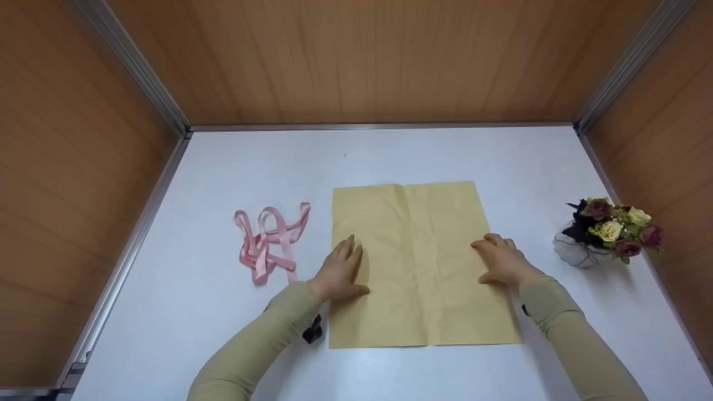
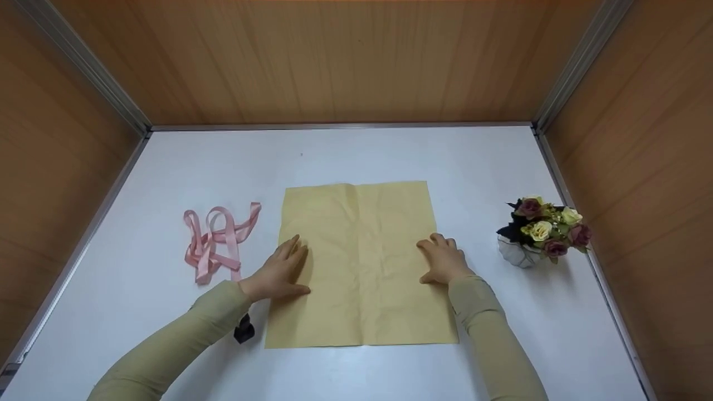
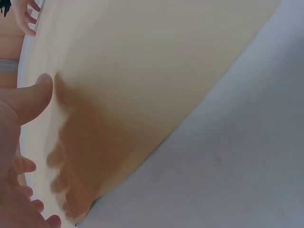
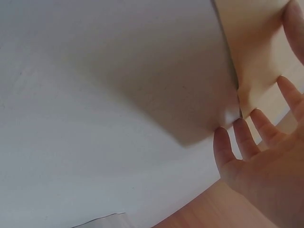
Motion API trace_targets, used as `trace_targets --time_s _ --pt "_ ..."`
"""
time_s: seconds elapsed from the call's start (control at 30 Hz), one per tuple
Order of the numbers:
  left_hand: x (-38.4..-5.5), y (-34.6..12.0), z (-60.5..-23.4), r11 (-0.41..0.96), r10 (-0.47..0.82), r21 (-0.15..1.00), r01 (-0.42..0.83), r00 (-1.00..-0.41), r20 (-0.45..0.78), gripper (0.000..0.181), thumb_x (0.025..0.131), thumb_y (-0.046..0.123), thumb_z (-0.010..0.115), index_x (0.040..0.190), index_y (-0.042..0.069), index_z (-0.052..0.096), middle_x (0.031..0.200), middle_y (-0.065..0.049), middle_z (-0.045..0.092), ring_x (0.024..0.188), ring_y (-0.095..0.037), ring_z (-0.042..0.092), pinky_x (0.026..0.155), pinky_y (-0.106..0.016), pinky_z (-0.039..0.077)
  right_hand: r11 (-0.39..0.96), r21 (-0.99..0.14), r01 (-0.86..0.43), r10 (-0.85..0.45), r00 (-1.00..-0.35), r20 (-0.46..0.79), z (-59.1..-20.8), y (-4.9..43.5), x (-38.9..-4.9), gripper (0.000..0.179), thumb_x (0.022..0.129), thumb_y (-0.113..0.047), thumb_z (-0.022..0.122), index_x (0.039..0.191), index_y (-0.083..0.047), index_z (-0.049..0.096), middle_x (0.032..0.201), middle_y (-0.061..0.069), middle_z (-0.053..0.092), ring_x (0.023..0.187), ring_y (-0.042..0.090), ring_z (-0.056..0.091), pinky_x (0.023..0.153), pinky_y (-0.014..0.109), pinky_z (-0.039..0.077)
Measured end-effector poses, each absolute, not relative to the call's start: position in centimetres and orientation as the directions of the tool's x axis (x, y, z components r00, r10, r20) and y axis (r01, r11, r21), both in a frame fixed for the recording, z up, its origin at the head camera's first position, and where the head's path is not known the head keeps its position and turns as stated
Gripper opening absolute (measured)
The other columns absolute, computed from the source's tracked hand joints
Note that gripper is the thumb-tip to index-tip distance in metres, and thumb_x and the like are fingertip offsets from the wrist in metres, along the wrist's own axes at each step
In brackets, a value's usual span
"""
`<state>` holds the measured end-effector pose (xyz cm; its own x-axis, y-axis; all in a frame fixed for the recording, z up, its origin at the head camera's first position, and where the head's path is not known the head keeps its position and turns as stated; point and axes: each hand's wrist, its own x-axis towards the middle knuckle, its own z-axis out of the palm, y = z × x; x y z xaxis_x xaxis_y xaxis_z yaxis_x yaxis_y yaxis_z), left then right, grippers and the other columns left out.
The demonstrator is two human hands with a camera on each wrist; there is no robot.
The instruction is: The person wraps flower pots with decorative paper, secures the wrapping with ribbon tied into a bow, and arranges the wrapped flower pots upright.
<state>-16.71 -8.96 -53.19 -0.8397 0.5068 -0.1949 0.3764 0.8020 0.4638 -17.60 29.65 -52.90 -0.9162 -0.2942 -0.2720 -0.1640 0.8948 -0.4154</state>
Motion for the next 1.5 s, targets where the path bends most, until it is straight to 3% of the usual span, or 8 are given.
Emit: trace_targets --time_s 0.33,1.1,1.2,1.4,1.5 --pt "-16.6 -9.8 -52.7 0.862 0.479 0.341 0.375 -0.821 -0.309 0.102 0.073 0.048 0.077 0.148 0.002 0.026 0.155 -0.023 0.015 0.143 -0.04 0.015 0.112 -0.057 0.021 0.904 -0.38 -0.198 -0.316 -0.907 -0.277 -52.7 29.8 -17.6 0.079 0.07 -0.019 0.083 0.136 -0.001 0.044 0.142 0.032 0.029 0.12 0.057 0.032 0.089 0.065 0.039" --pt "-16.8 -10.0 -53.0 0.857 0.462 0.387 0.34 -0.841 -0.283 0.105 0.066 0.047 0.082 0.148 0.006 0.03 0.155 -0.024 0.014 0.142 -0.043 0.014 0.111 -0.059 0.018 0.898 -0.396 -0.19 -0.318 -0.903 -0.289 -52.4 29.8 -17.6 0.076 0.071 -0.019 0.082 0.134 0.001 0.046 0.141 0.033 0.031 0.121 0.054 0.032 0.093 0.062 0.038" --pt "-16.7 -9.9 -53.0 0.854 0.467 0.386 0.348 -0.839 -0.278 0.105 0.067 0.047 0.082 0.148 0.006 0.03 0.155 -0.024 0.014 0.142 -0.043 0.015 0.111 -0.059 0.019 0.89 -0.423 -0.172 -0.316 -0.9 -0.299 -52.2 29.9 -17.7 0.072 0.075 -0.022 0.079 0.133 0.004 0.045 0.14 0.034 0.03 0.121 0.055 0.031 0.095 0.063 0.036" --pt "-16.6 -10.1 -53.0 0.852 0.465 0.392 0.346 -0.845 -0.264 0.105 0.067 0.046 0.082 0.148 0.005 0.03 0.155 -0.025 0.015 0.142 -0.043 0.016 0.11 -0.06 0.02 0.812 -0.582 -0.042 -0.26 -0.919 -0.296 -51.8 29.6 -18.0 0.064 0.086 -0.028 0.068 0.134 0.008 0.043 0.14 0.034 0.031 0.128 0.054 0.025 0.105 0.063 0.024" --pt "-16.7 -10.1 -53.1 0.852 0.463 0.395 0.343 -0.846 -0.265 0.105 0.067 0.046 0.082 0.148 0.005 0.03 0.155 -0.025 0.015 0.142 -0.043 0.015 0.11 -0.06 0.019 0.74 -0.672 0.027 -0.22 -0.934 -0.281 -51.5 29.2 -17.9 0.061 0.091 -0.028 0.062 0.136 0.007 0.041 0.141 0.034 0.032 0.13 0.053 0.028 0.107 0.061 0.024"
